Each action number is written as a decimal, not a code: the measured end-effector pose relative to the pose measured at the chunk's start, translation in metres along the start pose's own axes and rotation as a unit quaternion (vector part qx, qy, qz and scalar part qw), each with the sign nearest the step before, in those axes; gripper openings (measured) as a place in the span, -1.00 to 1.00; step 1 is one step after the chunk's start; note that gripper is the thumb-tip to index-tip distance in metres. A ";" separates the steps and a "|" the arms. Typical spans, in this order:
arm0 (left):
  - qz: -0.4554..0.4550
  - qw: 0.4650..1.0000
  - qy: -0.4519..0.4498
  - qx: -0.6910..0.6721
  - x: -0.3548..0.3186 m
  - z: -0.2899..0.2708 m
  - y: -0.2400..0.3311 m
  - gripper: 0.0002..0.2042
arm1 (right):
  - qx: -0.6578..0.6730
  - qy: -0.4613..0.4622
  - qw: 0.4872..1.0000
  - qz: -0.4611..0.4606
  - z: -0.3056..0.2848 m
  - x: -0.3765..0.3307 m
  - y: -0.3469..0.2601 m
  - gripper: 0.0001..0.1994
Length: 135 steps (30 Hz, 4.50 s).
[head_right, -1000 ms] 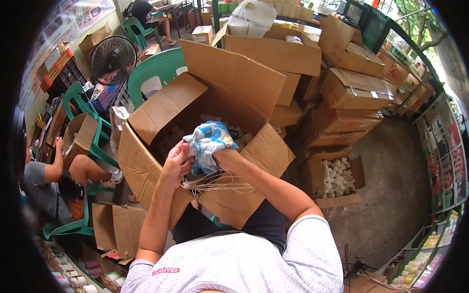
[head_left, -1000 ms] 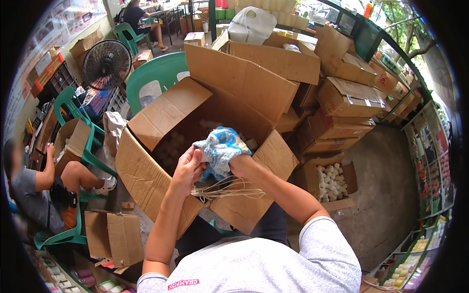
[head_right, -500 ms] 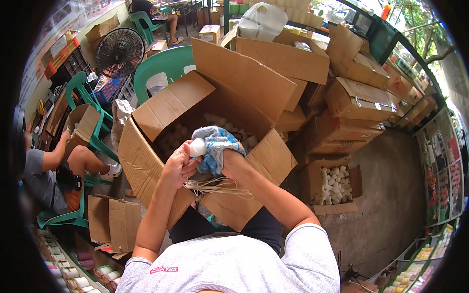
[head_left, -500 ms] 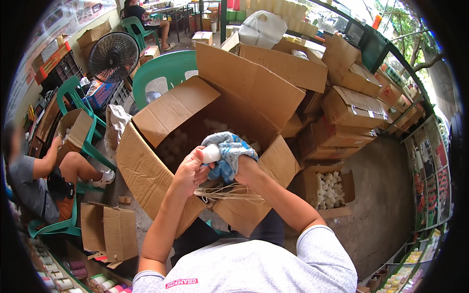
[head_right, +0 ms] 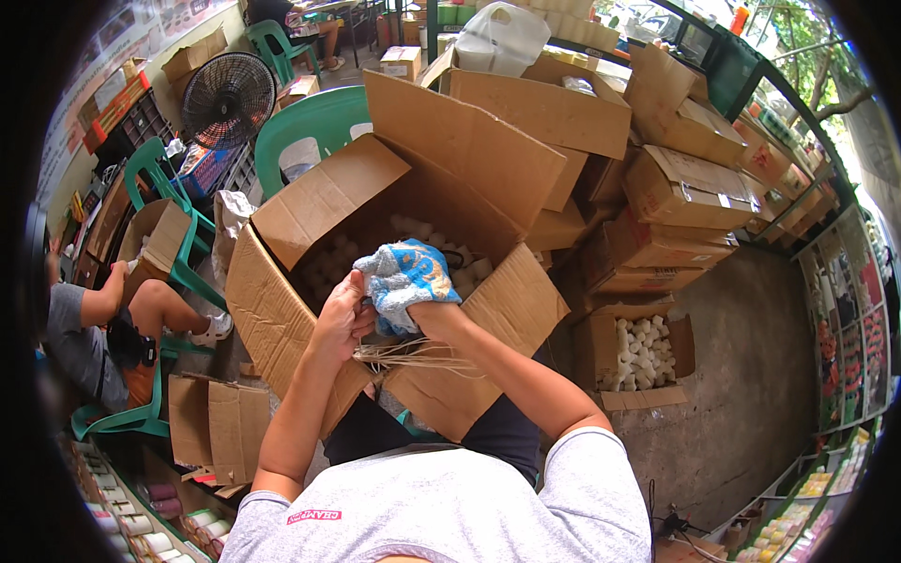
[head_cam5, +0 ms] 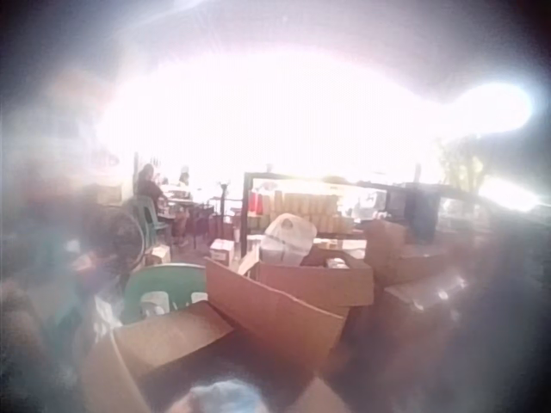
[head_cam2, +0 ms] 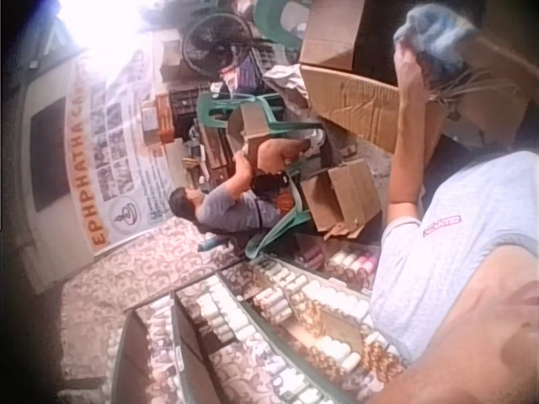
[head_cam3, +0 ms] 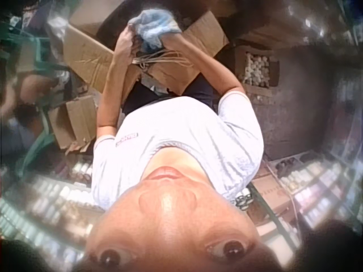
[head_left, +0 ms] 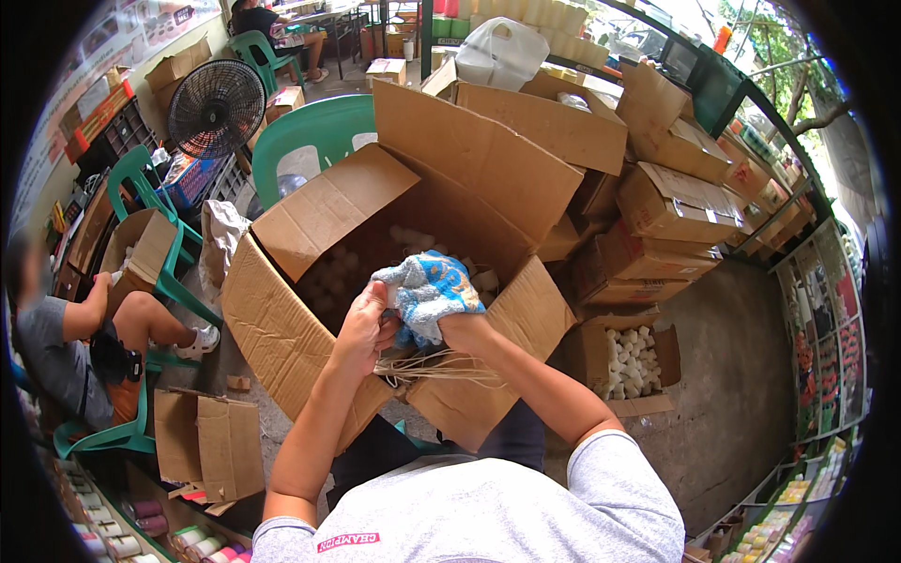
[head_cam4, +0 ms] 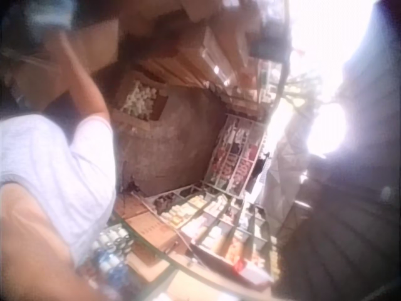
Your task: The person inserts a wick into small white cylindrical candles, wipes each candle with a blue cloth, and trims the wick with scissors. The process is repeated for multiple candles taken from a cardboard box.
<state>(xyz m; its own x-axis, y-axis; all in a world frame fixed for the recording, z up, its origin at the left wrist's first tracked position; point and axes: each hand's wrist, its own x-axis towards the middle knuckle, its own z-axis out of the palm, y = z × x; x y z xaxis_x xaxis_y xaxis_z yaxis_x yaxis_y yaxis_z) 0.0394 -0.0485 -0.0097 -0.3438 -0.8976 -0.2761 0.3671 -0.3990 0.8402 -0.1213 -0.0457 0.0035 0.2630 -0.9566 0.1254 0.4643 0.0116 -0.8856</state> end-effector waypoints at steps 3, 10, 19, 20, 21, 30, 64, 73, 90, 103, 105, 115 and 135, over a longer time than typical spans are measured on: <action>0.026 0.999 -0.011 0.038 -0.003 0.004 -0.003 -0.68 | -0.043 0.020 0.997 -0.056 -0.001 -0.001 -0.001 -0.90; 0.139 0.981 -0.051 0.127 -0.009 0.022 -0.007 -0.74 | 0.148 0.116 0.976 0.111 -0.036 0.020 0.023 -0.90; 0.367 0.830 0.228 0.353 -0.003 0.036 0.013 -0.73 | 0.251 -0.010 0.953 0.167 -0.033 -0.002 0.012 -0.76; 0.345 0.795 0.230 0.444 -0.005 0.040 0.014 -0.73 | 0.254 -0.023 0.955 0.154 -0.030 -0.003 0.018 -0.78; 0.386 0.725 0.203 0.533 -0.002 0.036 0.005 -0.70 | 0.217 0.009 0.965 0.146 -0.027 -0.004 0.021 -0.81; 0.313 0.740 0.149 0.577 -0.040 0.051 0.001 -0.38 | 0.195 0.066 0.974 0.092 -0.016 0.006 0.010 -0.91; 0.304 0.767 0.145 0.546 -0.016 0.028 0.024 -0.38 | -0.433 -0.026 0.882 0.185 0.015 0.021 -0.037 -0.64; 0.267 0.857 0.027 0.441 -0.018 0.027 0.017 -0.60 | -0.061 0.083 0.976 0.193 -0.026 0.014 0.001 -0.79; 0.110 0.976 -0.059 0.177 -0.006 0.014 0.013 -0.53 | -0.034 0.034 0.997 0.055 -0.015 0.011 0.001 -0.90; -0.050 0.940 -0.046 -0.335 0.004 -0.007 0.015 -0.47 | -0.665 -0.019 0.740 0.103 -0.057 0.038 -0.041 -0.74; 0.000 0.941 -0.007 -0.339 0.006 -0.001 0.011 -0.48 | -0.404 -0.033 0.907 0.113 -0.038 0.026 -0.028 -0.69; 0.248 0.934 0.100 -0.236 -0.002 0.031 0.021 -0.48 | -0.272 -0.024 0.961 0.041 0.020 -0.001 0.010 -0.62; -0.002 0.943 -0.050 -0.330 -0.031 0.011 0.032 -0.57 | -0.349 0.096 0.923 -0.132 0.042 -0.032 -0.033 -0.89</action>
<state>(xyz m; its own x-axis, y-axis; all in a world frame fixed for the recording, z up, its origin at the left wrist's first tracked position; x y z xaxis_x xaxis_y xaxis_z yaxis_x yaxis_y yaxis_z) 0.0525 -0.0310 0.0309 -0.4129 -0.8872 -0.2059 0.8126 -0.4610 0.3566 -0.1093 -0.0037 0.0470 0.0327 -0.9343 0.3550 -0.1847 -0.3547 -0.9166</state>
